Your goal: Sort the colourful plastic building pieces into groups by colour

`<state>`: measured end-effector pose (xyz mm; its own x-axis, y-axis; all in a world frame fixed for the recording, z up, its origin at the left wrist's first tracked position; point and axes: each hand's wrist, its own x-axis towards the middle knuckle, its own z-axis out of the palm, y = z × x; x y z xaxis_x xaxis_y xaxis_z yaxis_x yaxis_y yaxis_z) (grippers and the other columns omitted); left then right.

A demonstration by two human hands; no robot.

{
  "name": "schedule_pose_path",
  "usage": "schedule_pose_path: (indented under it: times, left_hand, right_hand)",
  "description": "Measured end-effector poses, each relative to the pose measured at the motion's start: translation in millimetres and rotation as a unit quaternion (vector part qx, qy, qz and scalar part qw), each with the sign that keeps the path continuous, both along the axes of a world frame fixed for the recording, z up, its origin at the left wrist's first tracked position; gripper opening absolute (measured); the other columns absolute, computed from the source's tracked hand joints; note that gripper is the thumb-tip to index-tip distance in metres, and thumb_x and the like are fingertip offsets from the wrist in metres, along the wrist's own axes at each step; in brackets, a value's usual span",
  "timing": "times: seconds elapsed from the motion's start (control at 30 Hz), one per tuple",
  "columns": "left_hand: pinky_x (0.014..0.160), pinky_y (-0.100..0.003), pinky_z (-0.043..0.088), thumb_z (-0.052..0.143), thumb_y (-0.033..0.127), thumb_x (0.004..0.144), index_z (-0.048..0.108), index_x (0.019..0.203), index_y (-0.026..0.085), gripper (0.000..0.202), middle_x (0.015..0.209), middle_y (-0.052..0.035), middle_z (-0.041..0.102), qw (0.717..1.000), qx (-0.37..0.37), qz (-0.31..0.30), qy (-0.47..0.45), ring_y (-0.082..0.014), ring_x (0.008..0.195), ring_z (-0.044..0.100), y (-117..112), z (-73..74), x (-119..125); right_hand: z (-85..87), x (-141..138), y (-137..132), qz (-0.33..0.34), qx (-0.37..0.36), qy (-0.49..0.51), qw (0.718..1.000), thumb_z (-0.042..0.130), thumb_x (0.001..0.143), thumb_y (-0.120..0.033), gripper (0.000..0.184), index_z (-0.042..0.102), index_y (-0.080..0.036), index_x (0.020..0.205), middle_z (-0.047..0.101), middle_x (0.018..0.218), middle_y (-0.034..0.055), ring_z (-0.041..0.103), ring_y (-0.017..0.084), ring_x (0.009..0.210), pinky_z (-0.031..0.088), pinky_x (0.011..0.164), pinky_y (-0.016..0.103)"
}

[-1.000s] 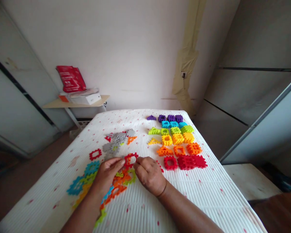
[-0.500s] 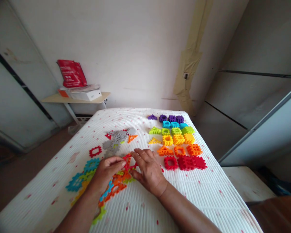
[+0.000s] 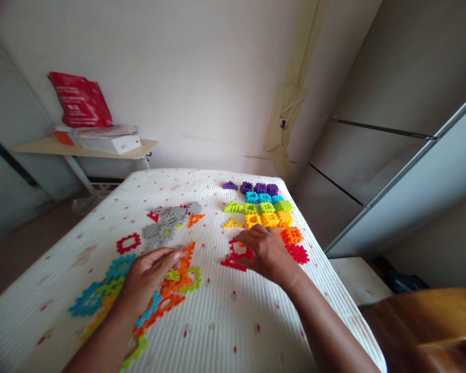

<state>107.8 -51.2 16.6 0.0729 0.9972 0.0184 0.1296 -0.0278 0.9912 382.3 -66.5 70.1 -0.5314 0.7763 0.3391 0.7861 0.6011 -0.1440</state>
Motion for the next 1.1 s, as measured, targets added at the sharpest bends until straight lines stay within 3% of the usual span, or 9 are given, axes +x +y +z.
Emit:
schedule_pose_path:
  times: [0.13, 0.27, 0.57, 0.77, 0.97, 1.1]
  left_hand:
    - [0.062, -0.022, 0.043, 0.061, 0.045, 0.073, 0.065, 0.078, 0.015, 0.031, 0.064, 0.0004, 0.062, 1.0, 0.008, 0.01, -0.001, -0.0131, 0.064, 0.055, 1, -5.4, -3]
    - [0.061, -0.021, 0.042, 0.061, 0.046, 0.074, 0.065, 0.078, 0.016, 0.031, 0.063, 0.0009, 0.062, 1.0, 0.015, 0.014, 0.003, -0.0129, 0.064, 0.055, 2, -7.8, -3]
    - [0.06, -0.021, 0.043, 0.063, 0.045, 0.072, 0.066, 0.078, 0.016, 0.031, 0.063, 0.001, 0.062, 0.999, 0.018, 0.029, 0.001, -0.0126, 0.063, 0.055, 3, -11.7, -4]
    - [0.058, -0.02, 0.042, 0.063, 0.043, 0.072, 0.066, 0.074, 0.015, 0.028, 0.06, 0.0014, 0.061, 0.998, 0.022, 0.057, -0.007, -0.0111, 0.059, 0.053, 1, -5.0, -2]
    - [0.058, -0.02, 0.044, 0.064, 0.04, 0.071, 0.067, 0.075, 0.014, 0.026, 0.061, 0.0001, 0.063, 0.992, 0.042, 0.111, -0.03, -0.0117, 0.06, 0.057, 1, 3.1, -6]
    - [0.059, -0.021, 0.045, 0.063, 0.04, 0.072, 0.068, 0.079, 0.015, 0.026, 0.064, -0.0003, 0.065, 0.987, 0.072, 0.144, -0.025, -0.0126, 0.062, 0.059, -6, 18.8, -19]
  right_hand:
    - [-4.0, 30, -1, -0.017, -0.044, -0.038, 0.998, 0.059, 0.084, -0.033, 0.018, 0.064, -0.023, 0.098, 0.067, 0.088, 0.0033, 0.056, 0.019, 0.083, 0.04, 0.079, 0.034]
    - [-15.0, 37, -4, -0.04, -0.065, -0.055, 0.996, 0.06, 0.082, -0.032, 0.01, 0.064, -0.022, 0.083, 0.065, 0.076, 0.0008, 0.054, 0.017, 0.076, 0.039, 0.077, 0.032]
    - [-17.2, 35, -5, -0.077, -0.079, -0.086, 0.99, 0.067, 0.074, -0.028, 0.015, 0.065, -0.023, 0.089, 0.066, 0.082, 0.0012, 0.053, 0.02, 0.081, 0.036, 0.071, 0.031]
    - [-21.1, 33, -4, -0.077, -0.094, -0.089, 0.989, 0.063, 0.077, -0.023, 0.011, 0.065, -0.021, 0.087, 0.066, 0.082, 0.0026, 0.055, 0.019, 0.082, 0.04, 0.074, 0.031]
    - [-22.9, 30, -7, -0.054, -0.02, -0.071, 0.996, 0.061, 0.079, -0.024, 0.016, 0.064, -0.02, 0.093, 0.066, 0.095, 0.0072, 0.058, 0.023, 0.09, 0.045, 0.078, 0.037]
    - [-17.6, 4, -13, 0.005, 0.027, -0.014, 1.0, 0.05, 0.088, -0.026, 0.019, 0.062, -0.019, 0.101, 0.065, 0.098, 0.0087, 0.059, 0.022, 0.09, 0.046, 0.078, 0.037]
